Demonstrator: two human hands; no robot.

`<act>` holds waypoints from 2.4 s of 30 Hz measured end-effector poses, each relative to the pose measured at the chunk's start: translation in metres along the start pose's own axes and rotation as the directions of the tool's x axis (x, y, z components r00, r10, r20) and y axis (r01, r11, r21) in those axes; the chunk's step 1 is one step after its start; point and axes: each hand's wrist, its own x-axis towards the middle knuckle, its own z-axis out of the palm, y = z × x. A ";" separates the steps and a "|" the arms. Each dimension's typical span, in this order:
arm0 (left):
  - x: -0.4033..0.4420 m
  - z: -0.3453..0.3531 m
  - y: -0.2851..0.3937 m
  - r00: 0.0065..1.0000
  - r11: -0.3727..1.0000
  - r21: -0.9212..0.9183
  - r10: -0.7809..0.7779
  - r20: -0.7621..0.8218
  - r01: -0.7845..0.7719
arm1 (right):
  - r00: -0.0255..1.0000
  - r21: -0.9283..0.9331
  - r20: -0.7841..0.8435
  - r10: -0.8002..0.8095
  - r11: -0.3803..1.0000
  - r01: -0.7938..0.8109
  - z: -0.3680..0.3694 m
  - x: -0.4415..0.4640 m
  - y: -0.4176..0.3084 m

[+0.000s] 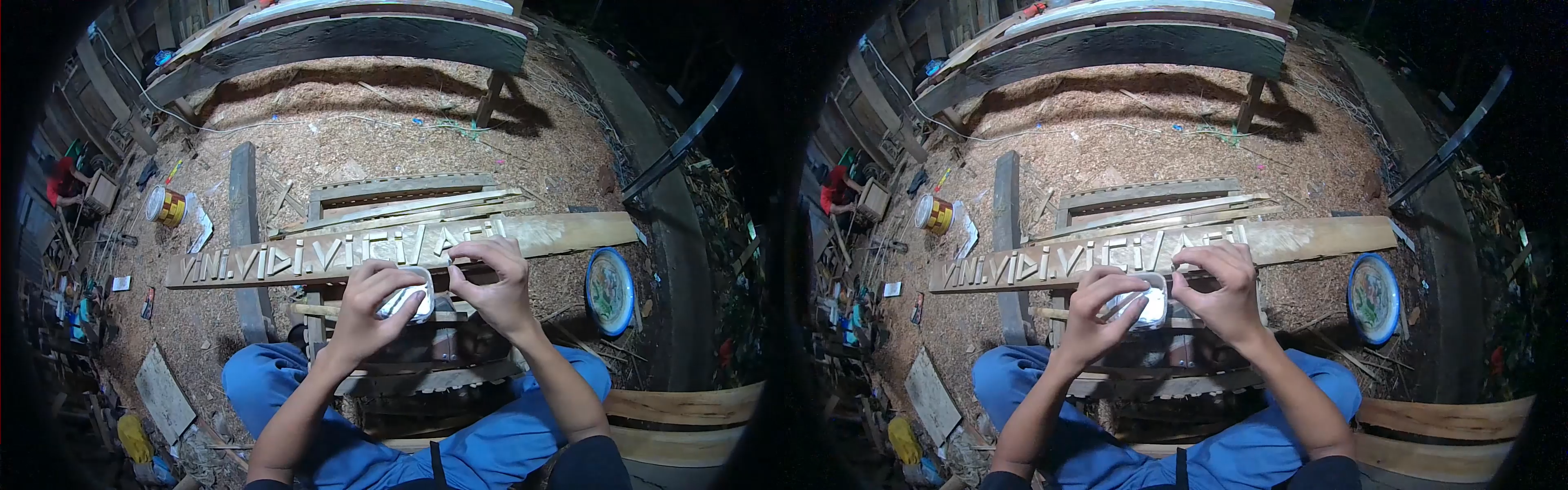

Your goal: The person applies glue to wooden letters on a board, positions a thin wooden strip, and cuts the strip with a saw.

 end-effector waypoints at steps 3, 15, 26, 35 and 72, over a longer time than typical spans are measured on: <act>0.001 0.002 -0.002 0.996 0.992 0.083 0.093 0.014 -0.094 | 0.997 -0.099 -0.020 -0.078 0.992 0.076 -0.005 -0.001 0.007; 0.013 0.036 0.003 0.956 0.940 0.212 0.230 0.180 -0.266 | 0.999 -0.399 -0.018 -0.037 0.917 0.026 -0.042 -0.020 0.070; 0.018 0.064 -0.002 0.901 0.918 0.243 0.207 0.381 -0.314 | 0.998 -0.462 0.050 0.027 0.887 -0.001 -0.067 -0.030 0.109; 0.029 0.055 0.004 0.909 0.924 0.249 0.187 0.371 -0.292 | 0.992 -0.444 0.087 0.091 0.895 -0.043 -0.071 -0.030 0.109; 0.033 0.057 0.000 0.942 0.914 0.292 0.205 0.266 -0.282 | 0.935 -0.188 0.177 0.306 0.943 -0.273 -0.067 -0.021 0.124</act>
